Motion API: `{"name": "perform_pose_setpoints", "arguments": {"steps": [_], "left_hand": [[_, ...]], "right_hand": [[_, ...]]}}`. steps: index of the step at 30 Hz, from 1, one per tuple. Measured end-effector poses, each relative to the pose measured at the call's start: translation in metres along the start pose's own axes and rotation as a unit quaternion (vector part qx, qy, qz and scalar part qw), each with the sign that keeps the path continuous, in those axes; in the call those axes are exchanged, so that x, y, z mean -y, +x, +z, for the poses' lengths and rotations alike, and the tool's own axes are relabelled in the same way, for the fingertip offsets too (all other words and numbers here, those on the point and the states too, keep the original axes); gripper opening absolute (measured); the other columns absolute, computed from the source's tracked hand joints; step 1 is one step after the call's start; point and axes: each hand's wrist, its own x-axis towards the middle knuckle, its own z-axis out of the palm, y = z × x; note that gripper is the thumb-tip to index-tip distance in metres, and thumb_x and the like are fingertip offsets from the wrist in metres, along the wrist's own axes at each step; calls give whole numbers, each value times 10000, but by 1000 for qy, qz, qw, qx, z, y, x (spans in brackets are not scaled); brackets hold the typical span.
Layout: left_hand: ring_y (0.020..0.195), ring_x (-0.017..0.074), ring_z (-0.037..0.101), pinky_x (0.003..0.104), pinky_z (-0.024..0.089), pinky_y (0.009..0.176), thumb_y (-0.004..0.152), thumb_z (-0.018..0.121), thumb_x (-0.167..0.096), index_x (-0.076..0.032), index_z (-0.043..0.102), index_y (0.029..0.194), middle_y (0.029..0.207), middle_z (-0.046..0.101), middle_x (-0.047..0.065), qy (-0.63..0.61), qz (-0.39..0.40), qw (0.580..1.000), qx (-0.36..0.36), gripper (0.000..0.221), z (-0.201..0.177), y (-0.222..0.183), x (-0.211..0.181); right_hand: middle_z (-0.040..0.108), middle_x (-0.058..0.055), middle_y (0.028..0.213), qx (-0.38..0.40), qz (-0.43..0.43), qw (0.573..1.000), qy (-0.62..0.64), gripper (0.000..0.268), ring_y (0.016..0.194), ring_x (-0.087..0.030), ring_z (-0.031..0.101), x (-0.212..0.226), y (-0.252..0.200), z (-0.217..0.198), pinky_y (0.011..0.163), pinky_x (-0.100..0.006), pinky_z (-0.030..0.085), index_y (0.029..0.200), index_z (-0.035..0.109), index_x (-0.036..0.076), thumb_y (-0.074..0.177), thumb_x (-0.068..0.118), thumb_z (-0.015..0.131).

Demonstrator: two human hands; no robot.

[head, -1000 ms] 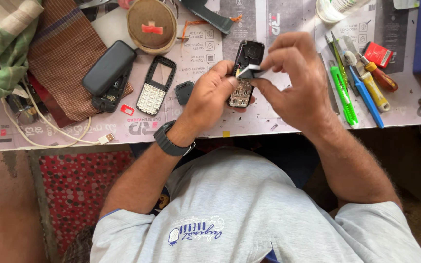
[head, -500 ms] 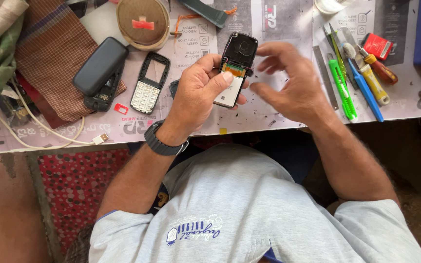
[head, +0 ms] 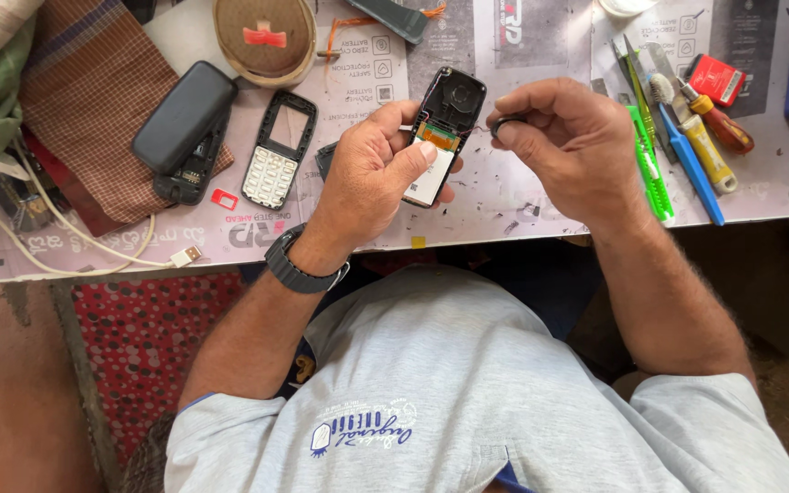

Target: The person disassembles a black mobile phone, removing the battery and back cover to expose the internal circuit board. They manipulate the internal components, including the motherboard and ribbon cables, and then reassemble the device by placing the battery back inside and closing the back cover.

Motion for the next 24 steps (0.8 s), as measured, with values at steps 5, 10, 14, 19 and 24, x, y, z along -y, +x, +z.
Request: {"name": "perform_pose_setpoints", "arguments": {"steps": [5,10,14,19,24], "left_hand": [[756,174,754,272,639,627,1004,548,-57,70,518,1354,1022,741,177,-26,-4,1000,-10,373,0,3,0],[748,170,753,265,634,629,1001,549,-54,78,522,1351,1018,747,177,-15,-4,1000,-20,375,-4,4,-1],[775,159,753,264,643,652,1014,553,-64,72,534,1347,1028,751,164,-3,9,1000,-16,360,-5,4,-1],[762,153,757,260,641,643,1012,556,-75,69,549,1330,992,739,129,29,13,999,-18,349,-4,3,-2],[788,134,733,263,639,686,1014,549,-34,69,535,1336,1036,725,100,11,15,1000,-6,339,-3,2,0]], "right_hand": [[723,-132,1138,19,62,989,131,306,1017,-158,714,4,9,0,960,-294,621,1261,644,-75,963,-147,641],[710,-141,1169,-3,53,991,121,351,1068,-153,701,7,10,6,994,-286,606,1278,618,-57,945,-160,659],[682,-123,1227,-8,-36,999,3,219,1122,-145,687,6,8,9,1002,-274,607,1132,678,-23,986,-186,679],[619,-38,1099,1,-81,995,-49,228,998,-67,618,4,7,5,861,-182,557,1078,698,26,1025,-195,713],[629,-61,1102,2,-64,997,-33,201,982,-81,634,12,7,1,851,-186,552,1090,698,-21,972,-180,659]]}}
